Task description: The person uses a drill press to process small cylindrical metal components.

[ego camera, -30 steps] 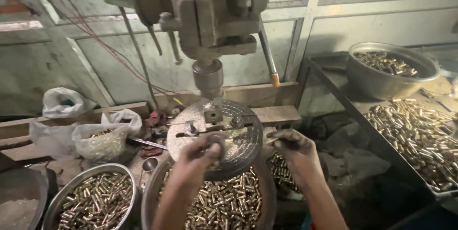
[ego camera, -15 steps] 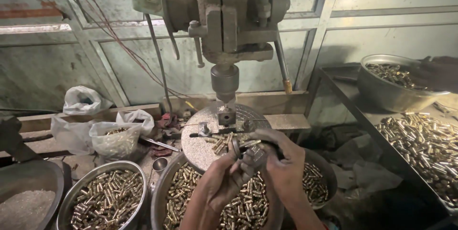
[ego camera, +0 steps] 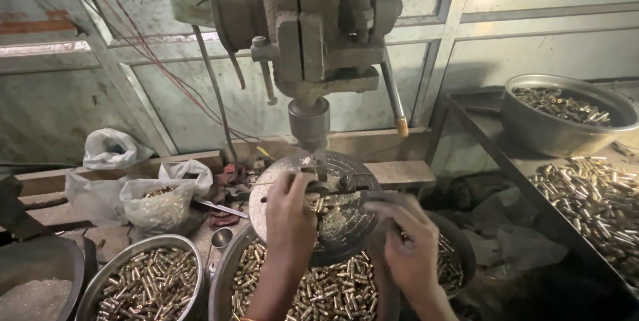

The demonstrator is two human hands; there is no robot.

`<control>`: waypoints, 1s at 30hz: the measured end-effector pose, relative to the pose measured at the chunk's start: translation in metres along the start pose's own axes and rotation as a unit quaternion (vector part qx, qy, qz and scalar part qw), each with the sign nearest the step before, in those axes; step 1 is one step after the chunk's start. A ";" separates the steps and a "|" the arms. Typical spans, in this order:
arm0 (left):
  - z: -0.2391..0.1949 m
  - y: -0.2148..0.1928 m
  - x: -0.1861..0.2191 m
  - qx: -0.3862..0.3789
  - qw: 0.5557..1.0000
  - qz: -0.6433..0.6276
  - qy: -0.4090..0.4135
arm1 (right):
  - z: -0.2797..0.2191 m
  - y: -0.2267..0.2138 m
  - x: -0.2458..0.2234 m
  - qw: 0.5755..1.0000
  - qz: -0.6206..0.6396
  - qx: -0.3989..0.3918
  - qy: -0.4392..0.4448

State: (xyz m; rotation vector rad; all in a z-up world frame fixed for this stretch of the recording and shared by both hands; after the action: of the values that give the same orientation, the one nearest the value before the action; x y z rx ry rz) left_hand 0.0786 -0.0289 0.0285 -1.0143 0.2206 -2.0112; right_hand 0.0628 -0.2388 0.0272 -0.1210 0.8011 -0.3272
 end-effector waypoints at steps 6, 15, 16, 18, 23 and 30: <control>0.025 -0.006 -0.034 -0.082 0.992 -0.044 -0.090 | 0.078 -0.017 -0.034 0.960 -0.129 0.145 -0.202; 0.026 0.004 -0.026 -0.126 0.951 -0.261 -0.104 | 0.216 0.053 0.086 0.995 -0.035 0.077 -0.060; 0.026 0.006 -0.029 -0.125 0.946 -0.278 -0.116 | 0.220 0.055 0.092 0.991 -0.010 0.098 -0.094; 0.026 0.007 -0.030 -0.125 0.939 -0.295 -0.128 | 0.232 0.061 0.112 0.985 0.012 0.119 -0.125; 0.023 0.007 -0.046 -0.122 0.932 -0.319 -0.118 | 0.241 0.075 0.160 0.838 -0.343 0.275 -0.323; 0.000 -0.021 0.014 0.043 0.998 -0.038 0.026 | 0.084 -0.004 0.135 0.997 0.009 -0.030 -0.069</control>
State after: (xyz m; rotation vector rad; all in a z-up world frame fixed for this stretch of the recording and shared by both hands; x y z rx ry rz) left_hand 0.0616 -0.0267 0.0469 -0.9297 0.1238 -2.0989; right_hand 0.2106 -0.2885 -0.0060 -0.1907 0.6754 -0.2753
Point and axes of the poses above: each hand's wrist, its own z-axis towards the middle knuckle, its own y-axis out of the palm, x = y × z, the point moved 6 cm from there along z, towards the middle knuckle, and after that the axes turned 1 degree about y, right-handed, at the moved point
